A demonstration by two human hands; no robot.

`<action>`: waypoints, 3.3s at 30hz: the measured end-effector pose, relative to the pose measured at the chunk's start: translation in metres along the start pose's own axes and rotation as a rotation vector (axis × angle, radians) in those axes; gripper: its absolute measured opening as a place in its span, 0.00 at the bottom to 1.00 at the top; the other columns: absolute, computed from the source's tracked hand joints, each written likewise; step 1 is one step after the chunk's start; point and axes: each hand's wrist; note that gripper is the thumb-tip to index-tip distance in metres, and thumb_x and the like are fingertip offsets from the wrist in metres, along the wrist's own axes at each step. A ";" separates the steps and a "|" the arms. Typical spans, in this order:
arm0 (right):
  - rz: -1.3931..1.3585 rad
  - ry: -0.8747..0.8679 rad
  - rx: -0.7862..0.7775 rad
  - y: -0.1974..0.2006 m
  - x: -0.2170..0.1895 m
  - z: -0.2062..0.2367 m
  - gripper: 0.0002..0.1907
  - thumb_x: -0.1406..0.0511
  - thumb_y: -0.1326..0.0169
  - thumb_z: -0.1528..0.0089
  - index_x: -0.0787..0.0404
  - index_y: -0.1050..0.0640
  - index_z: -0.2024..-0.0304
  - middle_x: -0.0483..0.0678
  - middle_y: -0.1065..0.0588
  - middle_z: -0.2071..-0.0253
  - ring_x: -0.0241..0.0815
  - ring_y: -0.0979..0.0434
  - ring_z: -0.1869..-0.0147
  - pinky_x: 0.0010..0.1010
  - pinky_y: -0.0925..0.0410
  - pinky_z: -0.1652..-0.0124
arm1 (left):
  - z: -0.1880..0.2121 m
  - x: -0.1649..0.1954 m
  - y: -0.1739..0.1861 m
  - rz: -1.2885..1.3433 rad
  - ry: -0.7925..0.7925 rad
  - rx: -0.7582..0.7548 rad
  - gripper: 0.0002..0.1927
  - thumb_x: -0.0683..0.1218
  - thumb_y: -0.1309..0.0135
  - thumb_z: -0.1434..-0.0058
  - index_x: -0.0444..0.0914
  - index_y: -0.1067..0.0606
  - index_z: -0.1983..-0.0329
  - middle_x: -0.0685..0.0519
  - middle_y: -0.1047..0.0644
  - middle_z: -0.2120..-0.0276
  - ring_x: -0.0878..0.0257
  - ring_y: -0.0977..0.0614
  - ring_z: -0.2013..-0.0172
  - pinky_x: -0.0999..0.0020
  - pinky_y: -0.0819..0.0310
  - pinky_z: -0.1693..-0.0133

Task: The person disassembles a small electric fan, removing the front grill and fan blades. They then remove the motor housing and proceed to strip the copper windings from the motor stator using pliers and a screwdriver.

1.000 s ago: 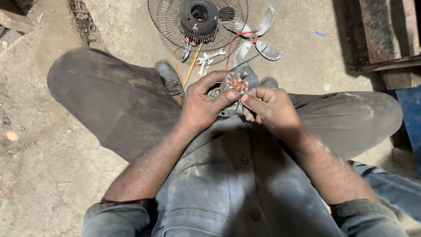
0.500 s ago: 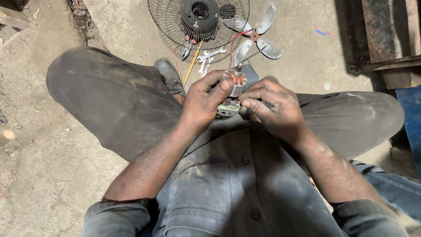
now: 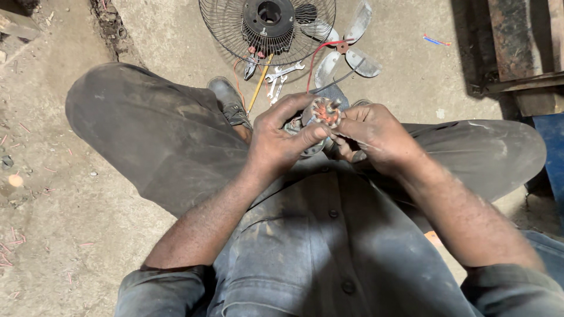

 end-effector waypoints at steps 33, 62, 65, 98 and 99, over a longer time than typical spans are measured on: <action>0.981 1.078 0.194 -0.010 0.008 0.014 0.09 0.70 0.36 0.40 0.64 0.23 0.61 0.52 0.24 0.61 0.53 0.22 0.55 0.41 0.29 0.53 | -0.003 0.000 0.003 0.282 0.250 -0.061 0.23 0.57 0.45 0.30 0.35 0.22 0.43 0.54 0.18 0.52 0.70 0.20 0.52 0.71 0.23 0.49; 0.564 0.372 0.261 -0.019 0.002 0.034 0.10 0.64 0.40 0.35 0.65 0.19 0.57 0.42 0.20 0.66 0.26 0.26 0.63 0.21 0.31 0.63 | 0.002 -0.013 0.007 0.253 -0.011 -0.111 0.30 0.59 0.34 0.37 0.36 0.24 0.39 0.49 0.21 0.42 0.59 0.20 0.38 0.61 0.25 0.34; 0.504 0.296 0.246 -0.020 -0.002 0.034 0.08 0.66 0.39 0.37 0.65 0.19 0.59 0.42 0.19 0.66 0.26 0.24 0.64 0.19 0.30 0.63 | 0.002 -0.014 0.005 0.240 -0.002 -0.093 0.31 0.59 0.34 0.38 0.36 0.24 0.39 0.48 0.22 0.41 0.57 0.21 0.37 0.60 0.27 0.34; -0.052 0.585 0.373 0.031 -0.023 0.053 0.25 0.66 0.46 0.32 0.71 0.30 0.34 0.48 0.23 0.49 0.35 0.23 0.51 0.29 0.24 0.53 | -0.051 0.044 -0.069 0.315 0.021 -0.161 0.39 0.68 0.54 0.29 0.38 0.41 0.25 0.46 0.31 0.34 0.55 0.31 0.32 0.59 0.39 0.29; -0.045 0.600 0.428 0.040 -0.023 0.057 0.24 0.67 0.47 0.33 0.71 0.29 0.35 0.49 0.23 0.49 0.35 0.23 0.51 0.30 0.24 0.54 | -0.055 0.050 -0.078 0.256 -0.010 -0.199 0.38 0.66 0.54 0.28 0.38 0.41 0.26 0.46 0.31 0.33 0.55 0.31 0.31 0.59 0.40 0.30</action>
Point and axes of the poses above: each hand's wrist, its own z-axis away from the middle knuckle, its own y-axis out of the back of the hand, x = y × z
